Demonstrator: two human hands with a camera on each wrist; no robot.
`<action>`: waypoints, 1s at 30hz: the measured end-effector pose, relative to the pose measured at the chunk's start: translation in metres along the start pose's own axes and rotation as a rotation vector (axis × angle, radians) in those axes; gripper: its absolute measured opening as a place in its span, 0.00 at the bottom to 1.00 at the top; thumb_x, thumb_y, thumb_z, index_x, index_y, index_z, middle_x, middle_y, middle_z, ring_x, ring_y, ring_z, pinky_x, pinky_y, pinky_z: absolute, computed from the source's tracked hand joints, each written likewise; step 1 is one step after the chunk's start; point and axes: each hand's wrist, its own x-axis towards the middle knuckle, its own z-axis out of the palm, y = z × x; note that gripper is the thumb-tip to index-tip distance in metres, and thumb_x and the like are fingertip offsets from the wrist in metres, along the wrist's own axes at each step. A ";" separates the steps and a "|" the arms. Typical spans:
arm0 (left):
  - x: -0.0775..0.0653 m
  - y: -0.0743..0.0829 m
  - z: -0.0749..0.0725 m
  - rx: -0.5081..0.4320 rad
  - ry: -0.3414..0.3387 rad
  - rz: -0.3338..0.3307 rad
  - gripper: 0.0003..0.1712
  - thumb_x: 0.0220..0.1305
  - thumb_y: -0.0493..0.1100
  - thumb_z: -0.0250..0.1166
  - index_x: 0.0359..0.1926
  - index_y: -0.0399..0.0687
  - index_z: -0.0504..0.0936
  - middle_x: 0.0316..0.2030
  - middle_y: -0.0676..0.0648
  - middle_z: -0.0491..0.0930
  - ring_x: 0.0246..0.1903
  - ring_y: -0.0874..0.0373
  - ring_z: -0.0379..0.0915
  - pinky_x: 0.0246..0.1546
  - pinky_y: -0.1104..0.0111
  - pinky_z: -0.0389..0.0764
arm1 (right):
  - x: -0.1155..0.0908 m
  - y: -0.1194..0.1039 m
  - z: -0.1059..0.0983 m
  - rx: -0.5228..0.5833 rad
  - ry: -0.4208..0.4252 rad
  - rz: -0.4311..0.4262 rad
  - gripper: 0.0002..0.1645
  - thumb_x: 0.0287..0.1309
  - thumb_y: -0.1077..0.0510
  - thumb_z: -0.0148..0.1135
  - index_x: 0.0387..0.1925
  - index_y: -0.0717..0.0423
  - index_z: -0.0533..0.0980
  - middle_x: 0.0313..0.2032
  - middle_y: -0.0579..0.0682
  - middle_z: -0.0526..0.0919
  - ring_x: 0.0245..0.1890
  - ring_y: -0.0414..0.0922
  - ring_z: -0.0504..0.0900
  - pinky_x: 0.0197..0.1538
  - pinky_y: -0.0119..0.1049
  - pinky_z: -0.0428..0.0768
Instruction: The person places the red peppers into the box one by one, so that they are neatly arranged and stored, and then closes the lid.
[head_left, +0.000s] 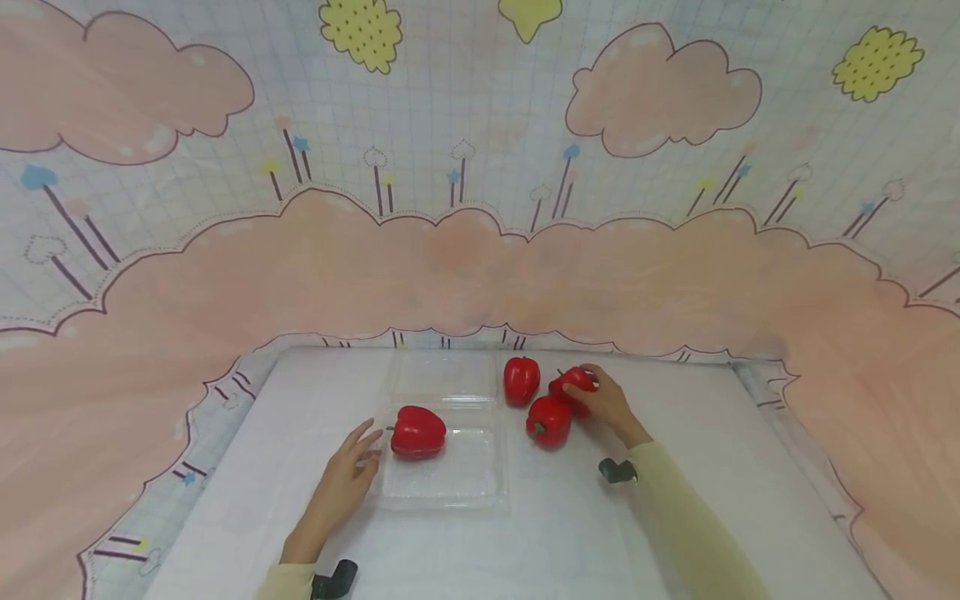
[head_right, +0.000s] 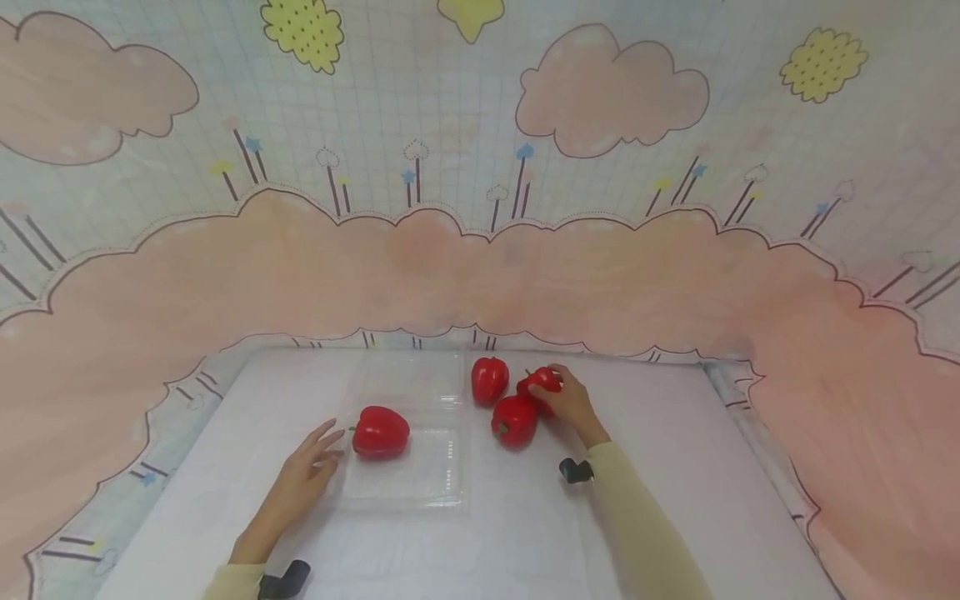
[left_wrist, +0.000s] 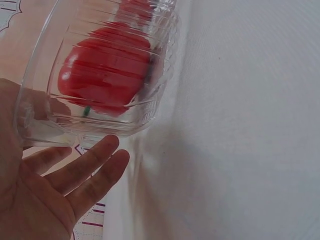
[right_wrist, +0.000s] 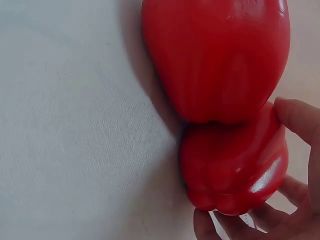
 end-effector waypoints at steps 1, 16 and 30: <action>0.000 0.000 0.000 -0.001 0.001 0.002 0.27 0.68 0.35 0.58 0.67 0.38 0.70 0.73 0.39 0.59 0.56 0.42 0.79 0.53 0.55 0.83 | 0.000 0.001 0.000 0.005 0.004 -0.001 0.45 0.60 0.43 0.63 0.73 0.51 0.56 0.71 0.62 0.61 0.71 0.63 0.59 0.65 0.59 0.75; 0.000 0.002 0.000 0.003 0.003 0.000 0.27 0.68 0.35 0.58 0.68 0.38 0.69 0.73 0.40 0.59 0.56 0.43 0.79 0.53 0.54 0.83 | -0.002 -0.001 -0.014 0.041 0.063 -0.090 0.45 0.59 0.40 0.65 0.72 0.47 0.57 0.70 0.58 0.63 0.68 0.59 0.64 0.62 0.55 0.79; -0.001 0.002 0.001 0.014 0.013 -0.001 0.27 0.68 0.34 0.58 0.68 0.39 0.69 0.73 0.40 0.60 0.55 0.43 0.79 0.52 0.55 0.84 | -0.023 -0.015 -0.016 0.072 0.125 -0.180 0.44 0.60 0.45 0.66 0.72 0.46 0.57 0.69 0.58 0.66 0.68 0.60 0.65 0.59 0.56 0.81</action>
